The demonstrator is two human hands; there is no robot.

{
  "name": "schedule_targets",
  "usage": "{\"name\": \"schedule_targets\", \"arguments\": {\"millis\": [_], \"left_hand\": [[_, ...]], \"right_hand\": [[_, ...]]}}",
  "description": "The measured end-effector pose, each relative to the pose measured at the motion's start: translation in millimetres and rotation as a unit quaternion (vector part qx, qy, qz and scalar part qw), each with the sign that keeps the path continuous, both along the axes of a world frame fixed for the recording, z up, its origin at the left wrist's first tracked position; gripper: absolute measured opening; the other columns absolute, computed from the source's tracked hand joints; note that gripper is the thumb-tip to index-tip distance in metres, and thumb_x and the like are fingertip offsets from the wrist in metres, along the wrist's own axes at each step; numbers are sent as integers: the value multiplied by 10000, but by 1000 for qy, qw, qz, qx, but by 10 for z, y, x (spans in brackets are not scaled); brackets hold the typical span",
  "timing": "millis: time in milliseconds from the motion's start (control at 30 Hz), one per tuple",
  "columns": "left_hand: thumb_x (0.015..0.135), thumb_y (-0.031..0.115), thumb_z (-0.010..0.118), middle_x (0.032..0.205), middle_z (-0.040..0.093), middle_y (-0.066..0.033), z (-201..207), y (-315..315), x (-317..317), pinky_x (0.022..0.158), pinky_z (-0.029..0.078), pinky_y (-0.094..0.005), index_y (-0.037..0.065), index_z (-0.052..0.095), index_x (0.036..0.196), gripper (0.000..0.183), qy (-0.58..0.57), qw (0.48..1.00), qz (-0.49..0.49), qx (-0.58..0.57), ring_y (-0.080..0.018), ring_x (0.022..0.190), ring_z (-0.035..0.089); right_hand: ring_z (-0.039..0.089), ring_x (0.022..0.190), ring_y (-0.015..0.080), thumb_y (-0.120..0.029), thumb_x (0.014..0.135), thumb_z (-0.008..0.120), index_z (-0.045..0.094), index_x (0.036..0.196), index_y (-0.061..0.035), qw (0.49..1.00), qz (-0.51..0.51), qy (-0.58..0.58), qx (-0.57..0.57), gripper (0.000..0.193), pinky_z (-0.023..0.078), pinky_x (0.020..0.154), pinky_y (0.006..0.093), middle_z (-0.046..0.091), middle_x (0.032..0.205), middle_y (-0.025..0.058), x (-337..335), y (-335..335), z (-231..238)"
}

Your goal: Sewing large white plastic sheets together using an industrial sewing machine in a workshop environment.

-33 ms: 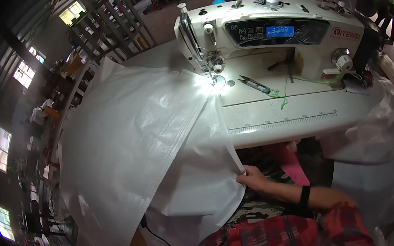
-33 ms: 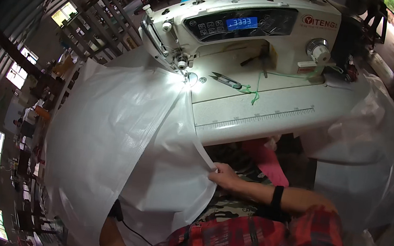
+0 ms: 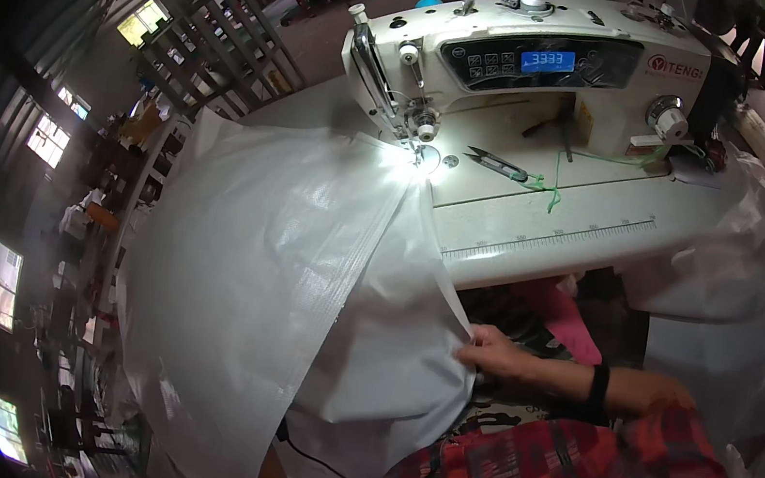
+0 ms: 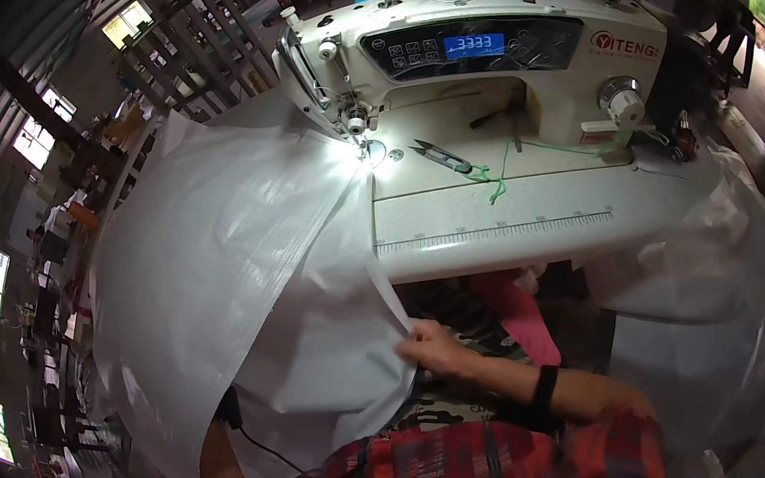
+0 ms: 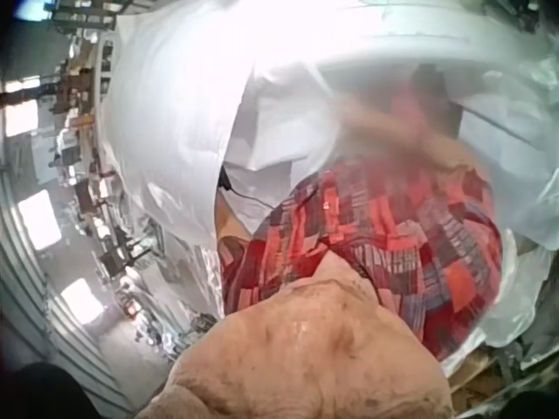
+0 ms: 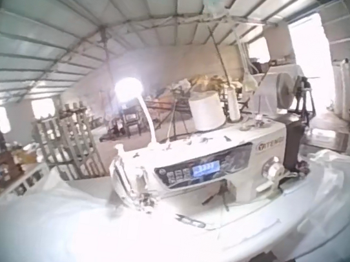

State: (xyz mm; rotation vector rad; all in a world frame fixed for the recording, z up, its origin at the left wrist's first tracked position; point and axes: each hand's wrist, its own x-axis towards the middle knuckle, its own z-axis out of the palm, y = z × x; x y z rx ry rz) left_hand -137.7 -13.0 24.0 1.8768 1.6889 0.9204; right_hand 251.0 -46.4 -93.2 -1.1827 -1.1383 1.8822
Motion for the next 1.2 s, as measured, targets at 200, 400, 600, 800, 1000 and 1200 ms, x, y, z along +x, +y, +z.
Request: {"name": "schedule_targets", "arguments": {"millis": [200,400,600,800,1000,1200], "left_hand": [[1044,239,458,1183,685,-230,57,42,200,972,541,-462,-1,637,1166,323,-46,998,-44,-9,-367,1075,674],[1057,254,448,1195,684,-231,141,155,596,977,541,-466,1,637,1168,335,-127,983,-132,-16,-365,1084,675],[1071,268,437,1207,682,-232,246,251,967,982,541,-470,3,637,1170,347,-240,941,-235,-33,-363,1094,675],[1084,283,426,1220,681,-233,305,266,1028,986,541,-473,4,637,1172,360,-370,878,-292,-83,-362,1103,675],[1118,362,322,1441,529,-264,499,210,1159,1045,509,-531,-32,494,1407,518,-676,654,-318,-123,-383,1207,632],[1068,206,469,1462,528,-215,693,156,1355,1153,381,-419,-49,539,1396,421,-258,918,-300,13,-318,1336,530]], "right_hand": [[679,887,199,-141,887,660,670,1097,10,992,91,36,82,259,525,781,341,711,974,122,287,-220,280],[668,886,379,-141,923,608,599,1003,58,837,-160,-329,408,214,528,780,395,673,970,221,319,-57,705],[722,930,250,-145,997,575,529,1250,98,973,-128,13,190,354,575,721,355,647,1098,173,-10,848,994],[714,801,250,-125,1018,521,515,1245,104,927,-309,201,-59,323,566,535,347,577,1132,185,-310,1728,1005],[538,614,104,-179,985,641,615,1123,-48,915,-217,340,-31,193,531,582,307,537,792,7,-497,1611,789],[623,1114,165,-303,978,679,668,1214,-68,934,13,347,84,333,492,982,378,684,1215,70,-532,676,802]]}}
